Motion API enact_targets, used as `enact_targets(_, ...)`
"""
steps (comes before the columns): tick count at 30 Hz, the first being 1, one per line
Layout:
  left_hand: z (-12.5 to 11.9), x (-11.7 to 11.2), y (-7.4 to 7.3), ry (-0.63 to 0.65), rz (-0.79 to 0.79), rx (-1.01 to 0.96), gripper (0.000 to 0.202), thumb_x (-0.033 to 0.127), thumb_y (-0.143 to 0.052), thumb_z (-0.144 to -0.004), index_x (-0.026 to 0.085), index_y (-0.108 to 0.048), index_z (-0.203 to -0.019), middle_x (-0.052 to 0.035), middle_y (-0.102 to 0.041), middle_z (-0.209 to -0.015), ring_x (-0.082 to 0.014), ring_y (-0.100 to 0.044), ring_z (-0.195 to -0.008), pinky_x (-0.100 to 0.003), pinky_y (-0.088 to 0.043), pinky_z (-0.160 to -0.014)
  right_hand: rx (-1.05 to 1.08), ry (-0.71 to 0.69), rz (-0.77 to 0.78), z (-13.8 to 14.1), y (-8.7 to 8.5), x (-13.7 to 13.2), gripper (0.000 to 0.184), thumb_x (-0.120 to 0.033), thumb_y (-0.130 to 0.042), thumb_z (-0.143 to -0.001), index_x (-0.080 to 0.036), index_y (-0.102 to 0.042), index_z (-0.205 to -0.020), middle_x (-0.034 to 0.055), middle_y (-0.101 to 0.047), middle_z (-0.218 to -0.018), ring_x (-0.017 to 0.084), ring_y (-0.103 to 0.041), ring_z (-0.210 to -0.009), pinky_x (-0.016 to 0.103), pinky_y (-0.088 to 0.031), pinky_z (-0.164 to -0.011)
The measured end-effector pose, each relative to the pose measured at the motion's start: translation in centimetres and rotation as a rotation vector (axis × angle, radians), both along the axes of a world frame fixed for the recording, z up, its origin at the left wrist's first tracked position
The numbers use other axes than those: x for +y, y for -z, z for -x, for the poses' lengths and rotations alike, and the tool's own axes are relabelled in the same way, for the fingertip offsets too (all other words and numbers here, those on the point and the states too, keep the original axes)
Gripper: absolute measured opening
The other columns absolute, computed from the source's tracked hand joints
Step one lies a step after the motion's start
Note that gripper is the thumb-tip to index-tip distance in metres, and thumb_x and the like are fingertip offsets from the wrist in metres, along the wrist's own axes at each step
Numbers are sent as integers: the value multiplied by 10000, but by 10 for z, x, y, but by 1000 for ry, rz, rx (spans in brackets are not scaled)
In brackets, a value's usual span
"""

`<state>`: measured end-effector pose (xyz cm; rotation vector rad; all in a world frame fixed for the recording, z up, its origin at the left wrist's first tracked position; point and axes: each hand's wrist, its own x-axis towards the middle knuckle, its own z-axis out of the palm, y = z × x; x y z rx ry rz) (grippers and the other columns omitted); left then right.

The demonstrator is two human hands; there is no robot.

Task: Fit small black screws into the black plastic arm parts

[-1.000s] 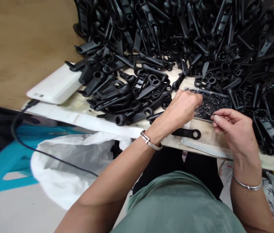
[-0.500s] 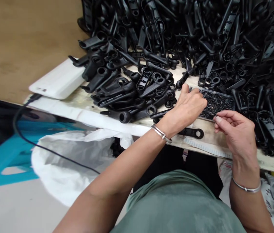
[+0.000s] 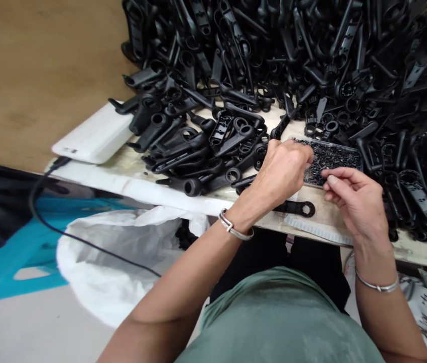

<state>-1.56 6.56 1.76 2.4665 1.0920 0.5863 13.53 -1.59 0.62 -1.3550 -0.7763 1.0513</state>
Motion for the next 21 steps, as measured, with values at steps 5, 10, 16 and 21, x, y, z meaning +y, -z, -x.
enact_targets(5,1,-8,2,0,56,-80,127,132,-543,-903,151,-668,-888,-36,-727,-906,-226,-612,-940,-378,-379,-874,33,-49,-24,11,0,12,189,-230,-819,-667,-170,-714,-812,19,-727,-776,133,-701,-708,219,-578,-589)
enact_targets(10,4,-8,11,16,-52,-122,189,146,-519,-945,201,-698,-974,-19,-740,-1000,-207,-602,-956,-367,-357,-835,62,-56,30,9,-1,14,221,-263,-821,-683,-176,-687,-836,11,-722,-777,135,-717,-717,205,-579,-593)
enact_targets(16,4,-9,20,21,-231,-140,261,148,-487,-971,229,-729,-914,-10,-747,-983,-188,-586,-913,-370,-342,-802,219,-111,106,4,-4,16,282,-283,-847,-637,-193,-671,-838,10,-735,-809,127,-722,-702,151,-529,-499)
enact_targets(21,5,-8,18,-44,-97,-209,142,137,-580,-904,178,-711,-867,-25,-748,-931,-195,-610,-927,-346,-416,-831,83,-80,91,7,-4,14,245,-285,-822,-660,-180,-682,-832,38,-739,-882,124,-701,-687,176,-513,-501)
